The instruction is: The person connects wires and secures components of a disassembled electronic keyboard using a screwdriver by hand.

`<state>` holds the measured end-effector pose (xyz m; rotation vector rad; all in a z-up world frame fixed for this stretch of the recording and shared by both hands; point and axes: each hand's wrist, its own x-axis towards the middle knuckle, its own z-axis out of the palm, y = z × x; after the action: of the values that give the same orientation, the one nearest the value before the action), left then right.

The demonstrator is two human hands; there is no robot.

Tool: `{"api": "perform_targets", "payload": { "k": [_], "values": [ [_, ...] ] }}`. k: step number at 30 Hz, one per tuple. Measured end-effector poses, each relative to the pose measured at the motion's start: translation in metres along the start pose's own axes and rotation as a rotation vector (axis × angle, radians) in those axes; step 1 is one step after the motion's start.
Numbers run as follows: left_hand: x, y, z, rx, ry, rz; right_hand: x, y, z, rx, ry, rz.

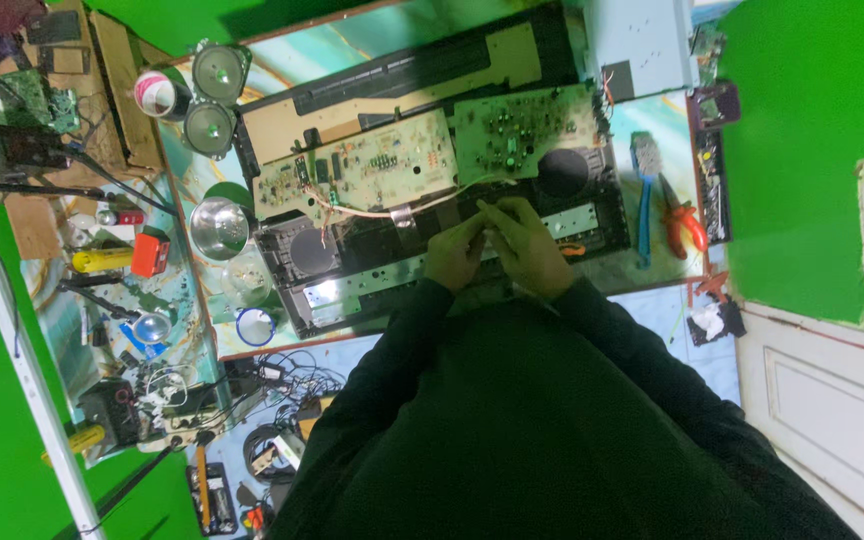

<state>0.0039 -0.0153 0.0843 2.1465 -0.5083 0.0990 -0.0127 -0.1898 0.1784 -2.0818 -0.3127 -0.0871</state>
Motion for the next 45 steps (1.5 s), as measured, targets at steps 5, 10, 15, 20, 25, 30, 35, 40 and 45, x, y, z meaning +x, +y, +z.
{"api": "perform_targets", "payload": {
  "k": [5, 10, 15, 20, 25, 30, 35, 40, 45],
  "values": [
    [0.005, 0.012, 0.001, -0.046, 0.112, -0.045, -0.002, 0.005, 0.002, -0.018, 0.152, 0.037],
    [0.005, 0.003, 0.013, -0.062, 0.093, -0.028, -0.001, 0.002, -0.005, -0.082, 0.063, -0.107],
    [-0.005, 0.001, 0.027, 0.105, 0.134, -0.054, 0.001, 0.006, -0.006, -0.057, 0.045, -0.110],
    [0.002, 0.012, 0.013, -0.151, 0.069, -0.043, 0.000, 0.020, -0.004, -0.023, 0.026, -0.134],
    [-0.001, 0.022, 0.016, -0.058, 0.201, -0.080, 0.000, 0.023, -0.005, -0.069, -0.013, -0.177],
    [0.005, 0.034, 0.021, -0.023, 0.237, -0.108, 0.000, 0.034, -0.005, 0.098, -0.042, -0.113],
    [0.004, 0.037, 0.019, -0.150, 0.180, -0.055, 0.008, 0.030, -0.020, -0.059, -0.021, -0.266],
    [0.002, 0.046, 0.029, -0.065, 0.243, -0.256, 0.012, 0.033, -0.023, 0.060, -0.152, -0.087],
    [0.001, 0.045, 0.034, -0.168, 0.251, -0.255, 0.025, 0.050, -0.019, 0.067, -0.030, -0.423]
  ]
}}
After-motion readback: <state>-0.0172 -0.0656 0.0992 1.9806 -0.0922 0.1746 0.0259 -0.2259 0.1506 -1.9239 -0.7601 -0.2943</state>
